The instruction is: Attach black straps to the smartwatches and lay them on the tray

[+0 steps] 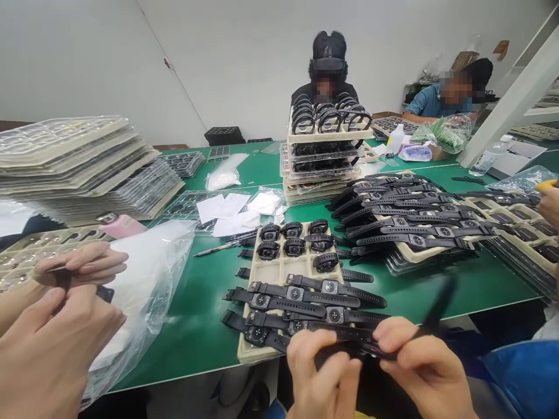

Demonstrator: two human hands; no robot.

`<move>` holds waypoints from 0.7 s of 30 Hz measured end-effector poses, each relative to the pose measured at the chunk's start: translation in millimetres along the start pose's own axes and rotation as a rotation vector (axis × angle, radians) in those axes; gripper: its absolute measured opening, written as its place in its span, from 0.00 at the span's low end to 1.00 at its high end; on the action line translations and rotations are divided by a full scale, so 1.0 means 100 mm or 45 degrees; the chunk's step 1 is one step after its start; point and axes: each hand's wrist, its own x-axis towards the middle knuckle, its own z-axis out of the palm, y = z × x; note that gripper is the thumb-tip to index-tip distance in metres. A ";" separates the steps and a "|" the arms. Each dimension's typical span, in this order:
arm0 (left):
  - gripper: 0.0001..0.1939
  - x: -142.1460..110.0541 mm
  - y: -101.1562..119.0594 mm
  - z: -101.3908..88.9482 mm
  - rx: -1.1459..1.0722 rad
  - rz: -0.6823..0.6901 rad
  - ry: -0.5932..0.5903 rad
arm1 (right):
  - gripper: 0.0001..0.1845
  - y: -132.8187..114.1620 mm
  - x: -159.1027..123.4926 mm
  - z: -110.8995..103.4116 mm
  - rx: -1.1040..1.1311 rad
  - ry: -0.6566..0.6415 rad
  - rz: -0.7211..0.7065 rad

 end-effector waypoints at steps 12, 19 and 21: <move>0.27 -0.15 0.21 0.28 -1.766 -1.756 0.146 | 0.06 0.13 -0.18 0.13 0.055 -0.170 0.124; 0.26 -0.16 0.21 0.30 -1.448 -1.752 0.017 | 0.26 0.27 -0.34 0.37 -0.083 0.311 0.539; 0.27 -0.12 0.24 0.26 -1.366 -1.738 -0.076 | 0.26 0.26 -0.30 0.36 -0.058 0.285 0.594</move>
